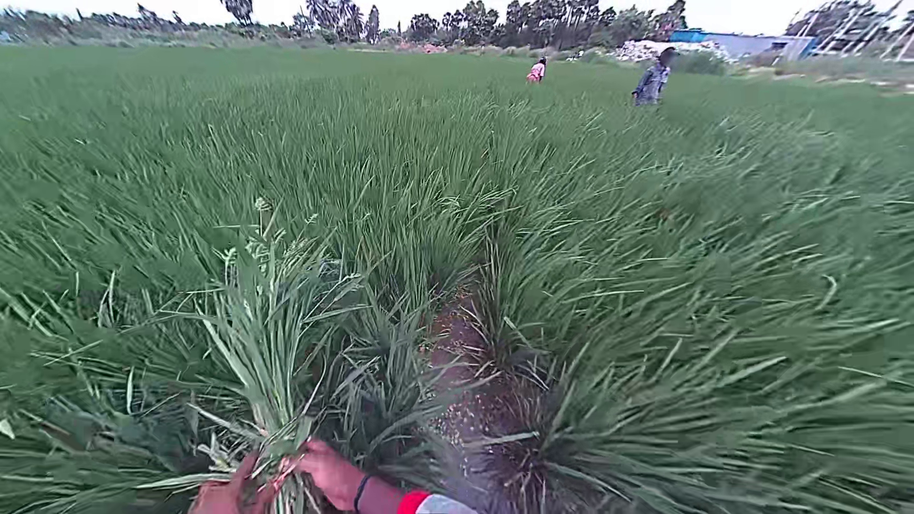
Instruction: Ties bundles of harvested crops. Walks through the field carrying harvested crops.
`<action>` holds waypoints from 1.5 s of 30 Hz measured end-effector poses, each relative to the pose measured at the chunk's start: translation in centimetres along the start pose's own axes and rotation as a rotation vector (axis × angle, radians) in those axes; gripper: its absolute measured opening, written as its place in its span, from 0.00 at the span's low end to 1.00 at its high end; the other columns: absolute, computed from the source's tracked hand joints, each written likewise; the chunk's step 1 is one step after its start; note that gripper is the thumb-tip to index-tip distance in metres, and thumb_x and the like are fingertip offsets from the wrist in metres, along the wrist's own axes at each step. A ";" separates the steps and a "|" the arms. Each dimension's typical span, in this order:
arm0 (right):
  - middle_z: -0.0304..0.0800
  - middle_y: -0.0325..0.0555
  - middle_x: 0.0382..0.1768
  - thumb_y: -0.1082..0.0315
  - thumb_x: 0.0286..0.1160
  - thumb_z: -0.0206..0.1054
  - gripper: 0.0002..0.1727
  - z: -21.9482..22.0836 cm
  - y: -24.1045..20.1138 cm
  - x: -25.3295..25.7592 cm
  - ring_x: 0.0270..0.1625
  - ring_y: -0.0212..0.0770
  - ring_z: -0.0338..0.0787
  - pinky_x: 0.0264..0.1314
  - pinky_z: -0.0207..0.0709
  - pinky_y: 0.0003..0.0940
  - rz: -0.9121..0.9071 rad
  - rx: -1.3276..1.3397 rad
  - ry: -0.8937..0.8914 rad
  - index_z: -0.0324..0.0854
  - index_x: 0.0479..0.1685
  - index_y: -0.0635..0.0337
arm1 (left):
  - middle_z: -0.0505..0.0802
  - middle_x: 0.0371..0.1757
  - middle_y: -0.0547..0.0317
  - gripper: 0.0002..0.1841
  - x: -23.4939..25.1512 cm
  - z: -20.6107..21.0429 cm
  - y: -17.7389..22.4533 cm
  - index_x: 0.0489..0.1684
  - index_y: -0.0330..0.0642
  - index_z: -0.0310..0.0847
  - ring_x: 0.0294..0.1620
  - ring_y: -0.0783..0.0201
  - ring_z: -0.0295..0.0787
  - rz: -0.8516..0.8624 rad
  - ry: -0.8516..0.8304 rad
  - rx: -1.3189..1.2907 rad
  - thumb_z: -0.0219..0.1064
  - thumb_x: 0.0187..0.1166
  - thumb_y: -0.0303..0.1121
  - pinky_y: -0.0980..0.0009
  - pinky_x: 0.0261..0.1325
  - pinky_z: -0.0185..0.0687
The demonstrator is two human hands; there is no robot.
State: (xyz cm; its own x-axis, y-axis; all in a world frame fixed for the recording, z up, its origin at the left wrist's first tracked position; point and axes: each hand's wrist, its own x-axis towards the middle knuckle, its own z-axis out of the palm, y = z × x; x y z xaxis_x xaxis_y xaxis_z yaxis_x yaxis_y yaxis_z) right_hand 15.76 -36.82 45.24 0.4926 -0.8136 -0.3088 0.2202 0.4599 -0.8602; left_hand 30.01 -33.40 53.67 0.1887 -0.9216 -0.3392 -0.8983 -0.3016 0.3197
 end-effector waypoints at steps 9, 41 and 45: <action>0.76 0.61 0.71 0.77 0.85 0.55 0.24 -4.1 -2.7 -1.1 0.68 0.41 0.78 0.76 0.69 0.37 -0.066 -0.004 0.112 0.63 0.78 0.74 | 0.78 0.72 0.15 0.27 2.9 2.3 4.5 0.74 0.23 0.76 0.76 0.21 0.73 0.421 0.152 -0.237 0.69 0.71 0.21 0.30 0.79 0.63; 0.56 0.65 0.89 0.73 0.89 0.54 0.33 -8.9 -10.7 -1.6 0.89 0.44 0.63 0.90 0.54 0.35 -0.042 -0.417 0.084 0.49 0.91 0.71 | 0.85 0.64 0.25 0.25 6.5 0.9 10.0 0.64 0.21 0.77 0.70 0.33 0.82 0.448 0.108 -0.269 0.75 0.72 0.29 0.42 0.76 0.72; 0.53 0.60 0.91 0.73 0.90 0.49 0.32 -7.5 -11.5 -1.5 0.90 0.43 0.60 0.90 0.54 0.37 0.012 -0.424 0.040 0.50 0.92 0.65 | 0.85 0.63 0.25 0.26 6.2 1.0 9.0 0.61 0.20 0.76 0.69 0.33 0.82 0.389 0.214 -0.347 0.78 0.69 0.28 0.40 0.73 0.74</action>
State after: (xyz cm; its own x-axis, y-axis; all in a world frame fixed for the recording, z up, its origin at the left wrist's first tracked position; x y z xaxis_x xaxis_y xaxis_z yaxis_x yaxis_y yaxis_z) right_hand 6.23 -43.58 52.57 0.4579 -0.8261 -0.3285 -0.1550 0.2897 -0.9445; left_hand 22.72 -41.59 53.55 -0.0214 -0.9991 0.0372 -0.7411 0.0408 0.6702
